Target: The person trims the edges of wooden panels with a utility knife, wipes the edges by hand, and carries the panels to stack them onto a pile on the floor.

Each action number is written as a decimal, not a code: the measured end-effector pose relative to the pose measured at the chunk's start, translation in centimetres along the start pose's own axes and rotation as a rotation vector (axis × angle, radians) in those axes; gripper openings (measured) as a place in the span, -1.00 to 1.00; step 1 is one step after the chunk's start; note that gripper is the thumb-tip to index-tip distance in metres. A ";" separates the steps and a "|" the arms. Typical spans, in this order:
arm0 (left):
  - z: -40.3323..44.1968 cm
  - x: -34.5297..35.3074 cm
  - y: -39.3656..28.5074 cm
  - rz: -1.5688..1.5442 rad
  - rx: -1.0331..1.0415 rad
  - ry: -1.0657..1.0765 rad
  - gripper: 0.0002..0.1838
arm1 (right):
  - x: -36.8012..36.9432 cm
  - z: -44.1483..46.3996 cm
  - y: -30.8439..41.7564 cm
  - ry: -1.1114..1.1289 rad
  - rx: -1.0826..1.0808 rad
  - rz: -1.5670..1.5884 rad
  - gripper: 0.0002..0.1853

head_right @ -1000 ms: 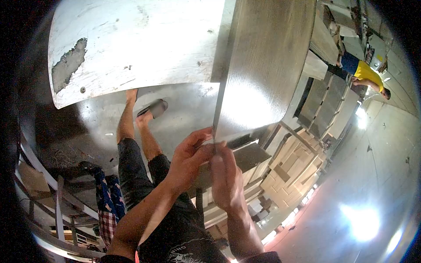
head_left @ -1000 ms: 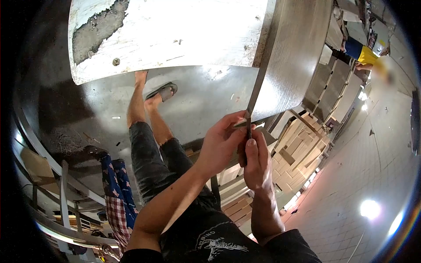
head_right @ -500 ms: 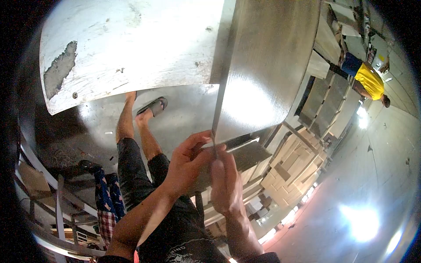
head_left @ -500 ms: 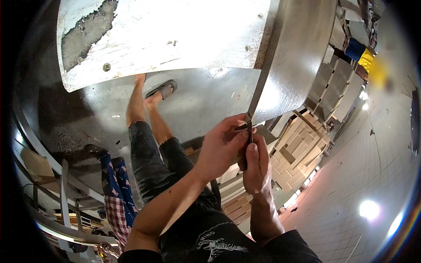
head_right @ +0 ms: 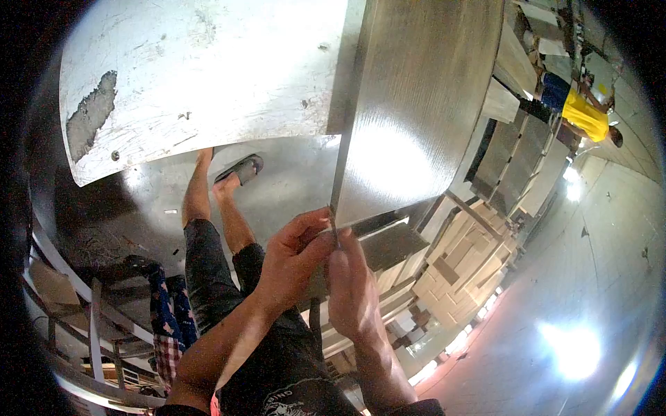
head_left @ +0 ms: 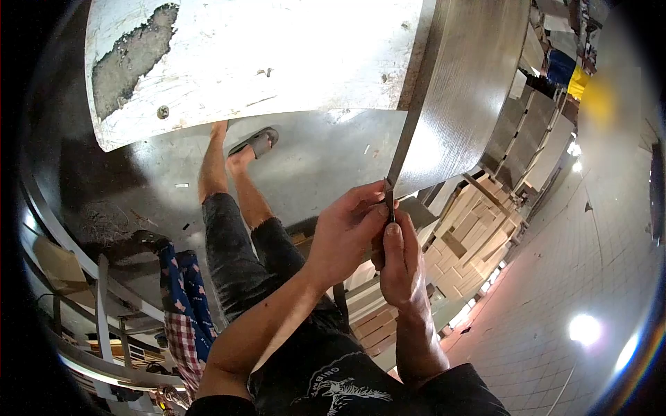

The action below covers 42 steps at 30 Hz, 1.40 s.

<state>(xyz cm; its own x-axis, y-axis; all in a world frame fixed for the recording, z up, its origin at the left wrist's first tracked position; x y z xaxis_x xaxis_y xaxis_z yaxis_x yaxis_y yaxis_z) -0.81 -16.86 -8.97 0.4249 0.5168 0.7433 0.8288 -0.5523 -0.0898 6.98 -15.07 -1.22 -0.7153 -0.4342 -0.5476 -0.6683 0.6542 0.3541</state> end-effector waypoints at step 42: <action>-1.4 -12.2 2.1 1.037 0.012 -0.219 -0.77 | 4.8 -1.0 -7.7 0.360 0.253 0.343 -0.53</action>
<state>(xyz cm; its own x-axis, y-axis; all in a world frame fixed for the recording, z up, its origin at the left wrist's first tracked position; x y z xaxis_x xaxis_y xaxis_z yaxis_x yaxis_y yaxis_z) -4.73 -25.21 -17.30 0.9817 -0.0970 0.1637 0.0257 -0.7849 -0.6191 8.51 -22.85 -5.82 -0.9373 -0.3255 -0.1243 -0.3470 0.9042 0.2491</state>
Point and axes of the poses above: each hand's wrist, its own z-axis towards the middle knuckle, its own x-axis out of the palm, y = z × x, the point moved 8 cm from there along z, towards the middle knuckle, and after that the axes turned 1 degree about -z, right-handed, at the moved point
